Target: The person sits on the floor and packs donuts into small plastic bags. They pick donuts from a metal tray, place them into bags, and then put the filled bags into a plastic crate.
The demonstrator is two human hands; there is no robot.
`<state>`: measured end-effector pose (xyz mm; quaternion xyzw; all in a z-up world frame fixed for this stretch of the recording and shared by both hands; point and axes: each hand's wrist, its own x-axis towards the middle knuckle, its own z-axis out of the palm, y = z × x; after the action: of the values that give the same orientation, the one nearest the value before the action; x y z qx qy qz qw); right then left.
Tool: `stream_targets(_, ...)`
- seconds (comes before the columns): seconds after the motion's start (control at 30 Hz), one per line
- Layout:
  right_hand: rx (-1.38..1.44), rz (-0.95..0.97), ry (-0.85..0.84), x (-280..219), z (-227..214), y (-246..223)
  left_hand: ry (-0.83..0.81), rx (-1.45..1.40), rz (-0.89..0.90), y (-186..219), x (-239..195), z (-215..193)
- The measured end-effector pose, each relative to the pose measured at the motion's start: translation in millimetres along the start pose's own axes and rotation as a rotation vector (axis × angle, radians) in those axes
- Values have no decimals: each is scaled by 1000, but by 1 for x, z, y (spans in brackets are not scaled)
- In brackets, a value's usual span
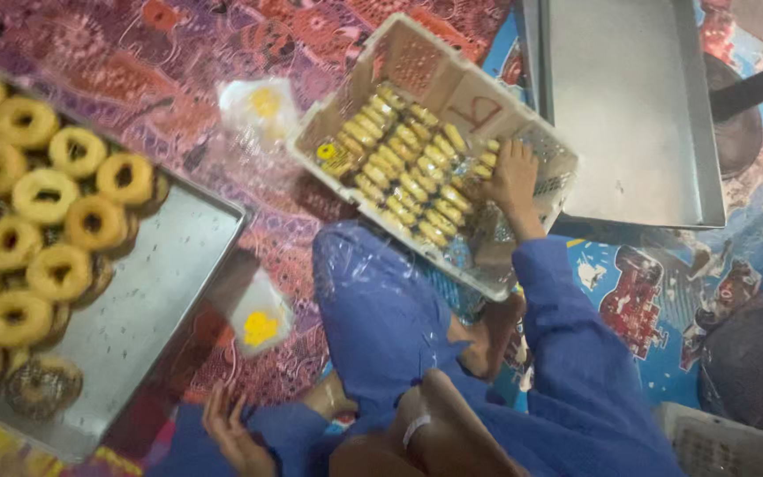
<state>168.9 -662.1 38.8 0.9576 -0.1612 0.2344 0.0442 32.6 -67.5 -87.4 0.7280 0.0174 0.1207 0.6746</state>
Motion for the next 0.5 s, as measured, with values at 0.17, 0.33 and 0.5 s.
stream_targets(0.17, 47, 162, -319, 1, 103, 46, -61, -101, 72, -44, 24, 11)
stream_targets(0.33, 109, 41, -200, -7, 153, 37, 41, 16, -6, -17, 21, 27)
stream_targets(0.5, 265, 141, -636, 11, 140, 45, 1, 253, 50, 14, 13, 15)
